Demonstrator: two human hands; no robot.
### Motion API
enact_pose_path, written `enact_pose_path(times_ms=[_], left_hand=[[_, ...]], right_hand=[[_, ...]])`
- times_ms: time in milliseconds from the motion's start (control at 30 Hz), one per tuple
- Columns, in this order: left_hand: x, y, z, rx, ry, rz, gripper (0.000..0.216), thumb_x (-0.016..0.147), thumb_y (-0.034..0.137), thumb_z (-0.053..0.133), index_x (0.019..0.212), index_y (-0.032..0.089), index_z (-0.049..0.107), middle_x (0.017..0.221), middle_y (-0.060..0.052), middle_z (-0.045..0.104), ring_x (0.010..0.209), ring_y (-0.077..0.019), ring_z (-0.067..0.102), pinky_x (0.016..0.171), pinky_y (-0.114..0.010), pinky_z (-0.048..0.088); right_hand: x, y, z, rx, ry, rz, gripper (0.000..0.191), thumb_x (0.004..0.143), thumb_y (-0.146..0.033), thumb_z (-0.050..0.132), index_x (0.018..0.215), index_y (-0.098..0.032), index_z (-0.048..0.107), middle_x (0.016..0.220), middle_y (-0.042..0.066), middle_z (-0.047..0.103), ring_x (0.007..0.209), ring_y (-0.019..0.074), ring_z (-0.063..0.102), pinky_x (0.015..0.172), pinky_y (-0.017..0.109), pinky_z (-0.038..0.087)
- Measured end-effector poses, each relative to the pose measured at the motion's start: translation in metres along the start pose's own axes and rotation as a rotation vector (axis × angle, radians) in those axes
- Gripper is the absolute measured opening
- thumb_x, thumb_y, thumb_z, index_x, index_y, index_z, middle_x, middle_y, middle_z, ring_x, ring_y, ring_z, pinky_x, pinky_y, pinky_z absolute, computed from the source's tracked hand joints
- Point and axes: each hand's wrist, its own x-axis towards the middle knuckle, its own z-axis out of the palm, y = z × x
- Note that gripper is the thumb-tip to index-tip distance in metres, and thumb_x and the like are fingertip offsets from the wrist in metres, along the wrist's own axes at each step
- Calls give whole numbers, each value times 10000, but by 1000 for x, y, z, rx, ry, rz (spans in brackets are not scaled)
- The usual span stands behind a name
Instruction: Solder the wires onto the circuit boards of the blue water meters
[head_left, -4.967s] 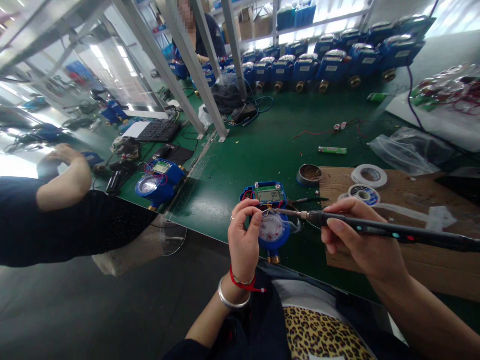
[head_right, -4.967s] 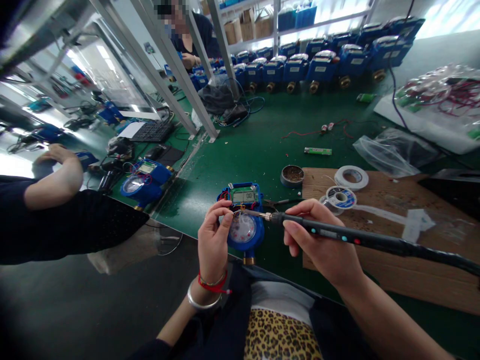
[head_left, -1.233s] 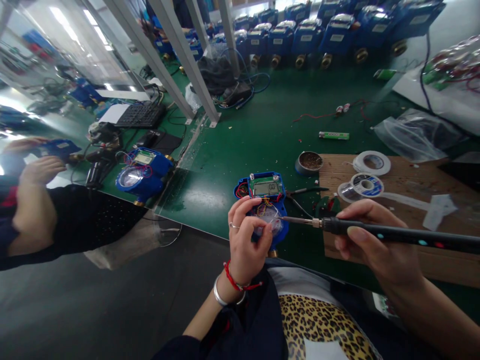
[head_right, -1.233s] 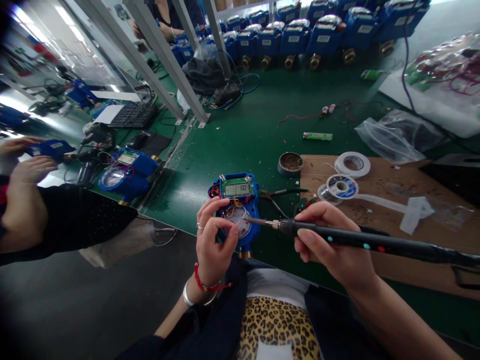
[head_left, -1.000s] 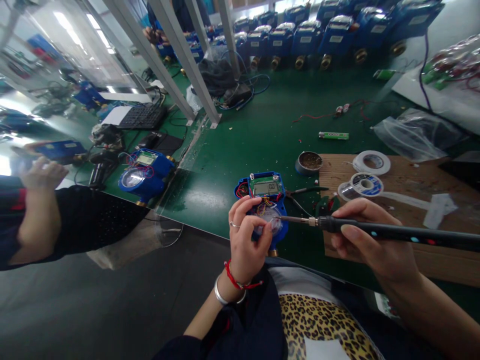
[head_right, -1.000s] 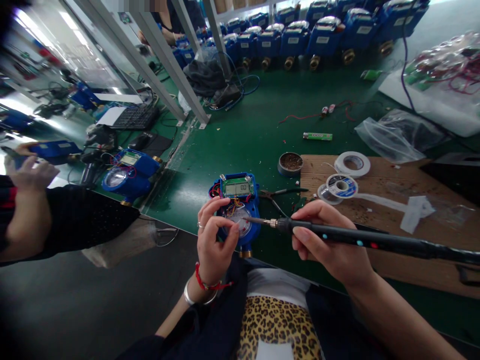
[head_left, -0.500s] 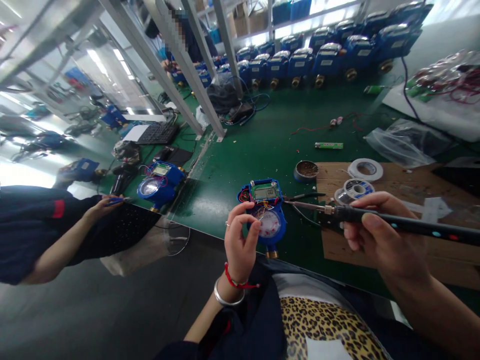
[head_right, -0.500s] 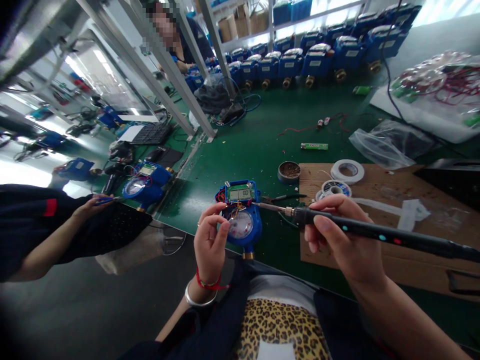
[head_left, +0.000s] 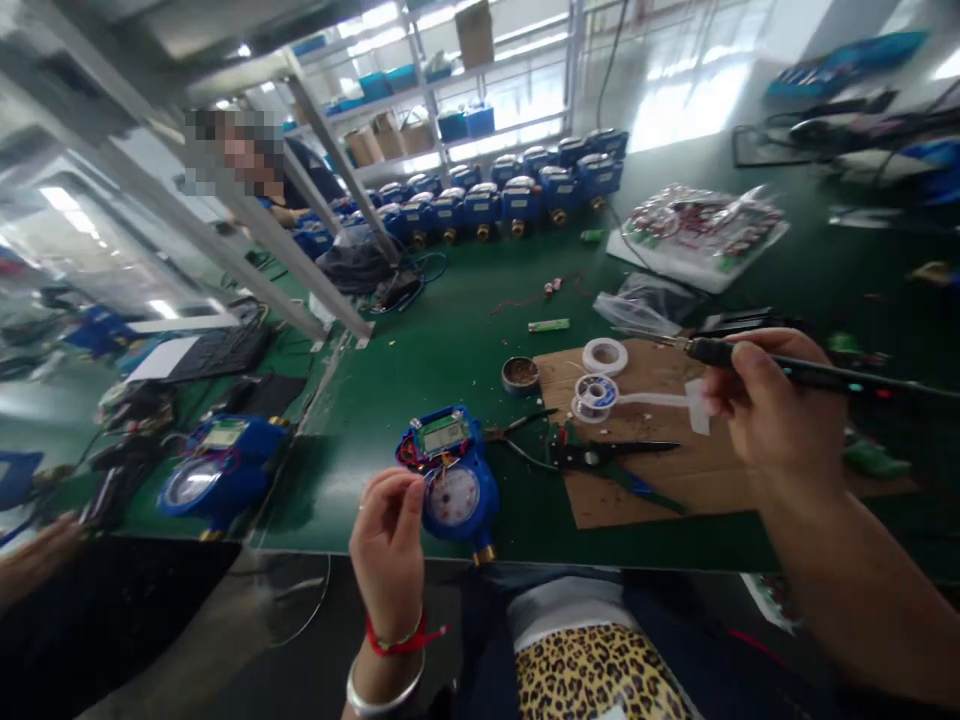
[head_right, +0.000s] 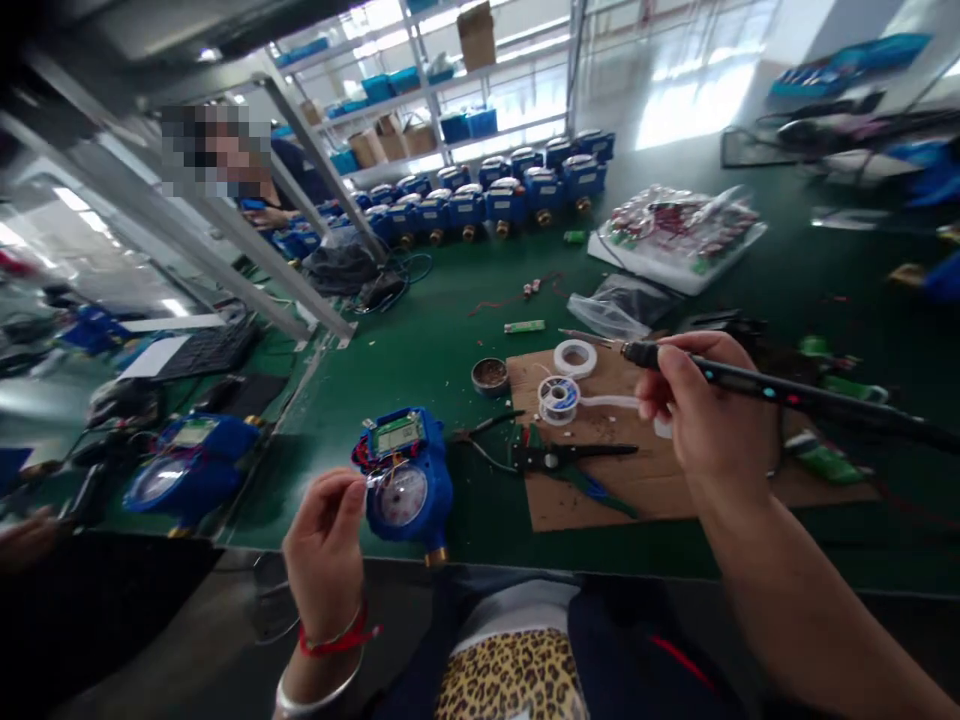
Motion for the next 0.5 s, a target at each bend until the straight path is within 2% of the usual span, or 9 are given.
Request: enact_pose_path(times_ms=[100,267,400,500], left_hand=[[1,0,1,-98,16,-105,151,857,318,663,923,182,661,749,19,592,634,-106,515,623,-225,427],[2,-4,0,-82,68,-224,285,773,410,724,933,178,680,753,6,667,731,-139,603,731,-244,472],[3,-6,2,-92,100,-251,349,707,445,757,914,173,686,732,3,684,701,-158,614,714,-274,486],[4,-4,4,-95,122,-250,301,717,427,748,901,196,689,709,14,674,679,-167,610,703,-292,495]], right_hand=[[30,4,-29,-84,180,7,228,747,-338,714,838,-176,582,549,-25,619,374,97,523,328,174,345],[72,8,-81,-237,422,56,233,749,-341,706,860,-166,598,573,-16,639,380,88,527,332,162,344],[89,9,-118,-348,512,67,201,752,-323,709,784,-132,654,552,-3,626,391,75,534,347,153,345],[96,9,-140,-413,514,131,229,732,-335,724,722,-108,692,538,20,628,394,91,549,366,176,378]])
